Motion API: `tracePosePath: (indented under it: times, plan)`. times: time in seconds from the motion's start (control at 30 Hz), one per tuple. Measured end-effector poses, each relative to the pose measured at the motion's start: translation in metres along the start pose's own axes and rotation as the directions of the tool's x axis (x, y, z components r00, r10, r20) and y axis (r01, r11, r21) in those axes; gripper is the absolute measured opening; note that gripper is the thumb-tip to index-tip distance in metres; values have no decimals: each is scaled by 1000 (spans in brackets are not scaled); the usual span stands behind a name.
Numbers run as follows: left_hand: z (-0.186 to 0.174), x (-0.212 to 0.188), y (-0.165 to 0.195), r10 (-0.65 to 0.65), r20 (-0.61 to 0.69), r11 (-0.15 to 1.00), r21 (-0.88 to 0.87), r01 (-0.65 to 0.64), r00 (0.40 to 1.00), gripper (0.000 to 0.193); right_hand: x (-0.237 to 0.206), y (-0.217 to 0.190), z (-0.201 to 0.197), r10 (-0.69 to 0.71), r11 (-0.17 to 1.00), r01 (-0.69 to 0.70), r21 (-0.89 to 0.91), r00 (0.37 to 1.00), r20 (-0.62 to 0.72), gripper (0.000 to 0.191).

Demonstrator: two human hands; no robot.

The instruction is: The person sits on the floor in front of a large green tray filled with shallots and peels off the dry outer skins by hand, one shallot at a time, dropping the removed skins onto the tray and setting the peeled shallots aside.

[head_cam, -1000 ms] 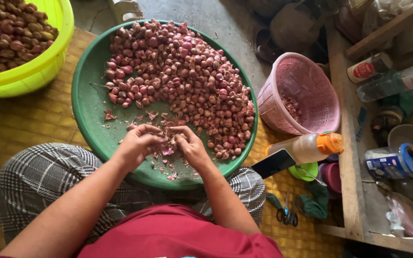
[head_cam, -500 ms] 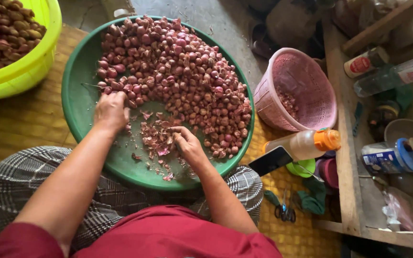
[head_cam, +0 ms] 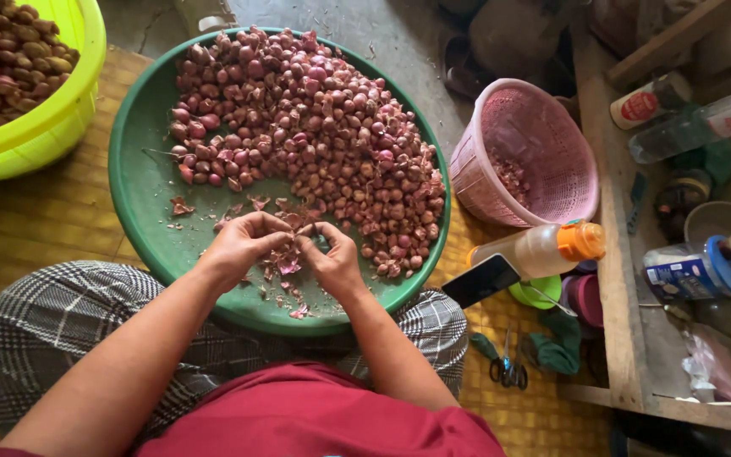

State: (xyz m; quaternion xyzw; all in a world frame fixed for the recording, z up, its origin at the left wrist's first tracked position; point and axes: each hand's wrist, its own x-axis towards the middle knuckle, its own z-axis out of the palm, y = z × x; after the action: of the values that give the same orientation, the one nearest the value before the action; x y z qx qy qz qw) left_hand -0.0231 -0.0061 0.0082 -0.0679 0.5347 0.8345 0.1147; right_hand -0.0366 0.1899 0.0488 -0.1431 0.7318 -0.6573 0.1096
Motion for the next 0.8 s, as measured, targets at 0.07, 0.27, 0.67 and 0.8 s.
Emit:
tracePosePath:
  times: [0.07,0.27,0.67,0.8]
  plan:
    - [0,-1,1,66,-32,998,9,-66,997,22,-1,-2,-5,61,992,-67,106,996,59,25]
    - [0,-1,0,47,-96,990,-129,-59,994,20,-6,-3,-2,-16,987,-19,158,975,221,34]
    - [5,-2,-3,-37,-108,985,-170,18,993,18,-4,16,2,-65,996,53,67,980,190,22]
    - [5,-3,-4,-12,-92,989,-147,-2,996,17,-2,20,3,-34,992,9,129,979,199,19]
